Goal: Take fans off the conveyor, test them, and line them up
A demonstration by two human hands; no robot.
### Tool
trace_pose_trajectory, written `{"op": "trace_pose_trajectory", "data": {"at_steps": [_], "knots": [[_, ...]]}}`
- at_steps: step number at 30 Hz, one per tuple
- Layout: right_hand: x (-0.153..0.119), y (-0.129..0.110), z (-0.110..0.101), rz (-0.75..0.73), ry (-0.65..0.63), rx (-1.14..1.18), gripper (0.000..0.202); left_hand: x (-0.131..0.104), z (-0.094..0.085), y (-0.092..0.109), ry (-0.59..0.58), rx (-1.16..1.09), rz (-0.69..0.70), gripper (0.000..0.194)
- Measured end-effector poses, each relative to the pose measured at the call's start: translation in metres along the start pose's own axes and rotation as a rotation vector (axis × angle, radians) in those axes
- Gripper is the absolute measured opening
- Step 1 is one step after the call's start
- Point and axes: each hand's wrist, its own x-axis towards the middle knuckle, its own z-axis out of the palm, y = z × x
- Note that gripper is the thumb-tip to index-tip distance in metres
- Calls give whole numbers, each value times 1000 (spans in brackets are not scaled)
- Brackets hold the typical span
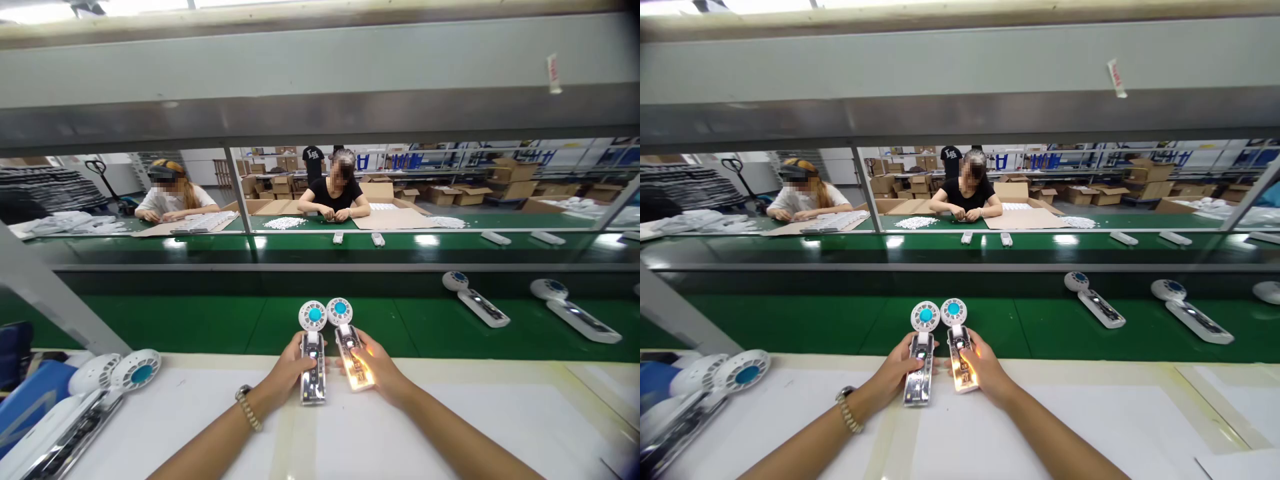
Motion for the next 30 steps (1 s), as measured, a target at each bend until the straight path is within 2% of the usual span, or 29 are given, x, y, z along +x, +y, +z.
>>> {"op": "trace_pose_trajectory", "data": {"at_steps": [6, 19, 26, 30], "knots": [[-1, -2, 4, 2, 13, -34, 77, 1, -1, -2, -2, -35, -1, 41], [1, 0, 1, 52, 48, 17, 66, 0, -2, -2, -23, -21, 15, 42], [1, 4, -2, -47, -81, 50, 66, 1, -6, -6, -98, 1, 46, 47], [2, 7, -5, -88, -121, 42, 64, 0, -7, -7, -90, 22, 36, 49]]}}
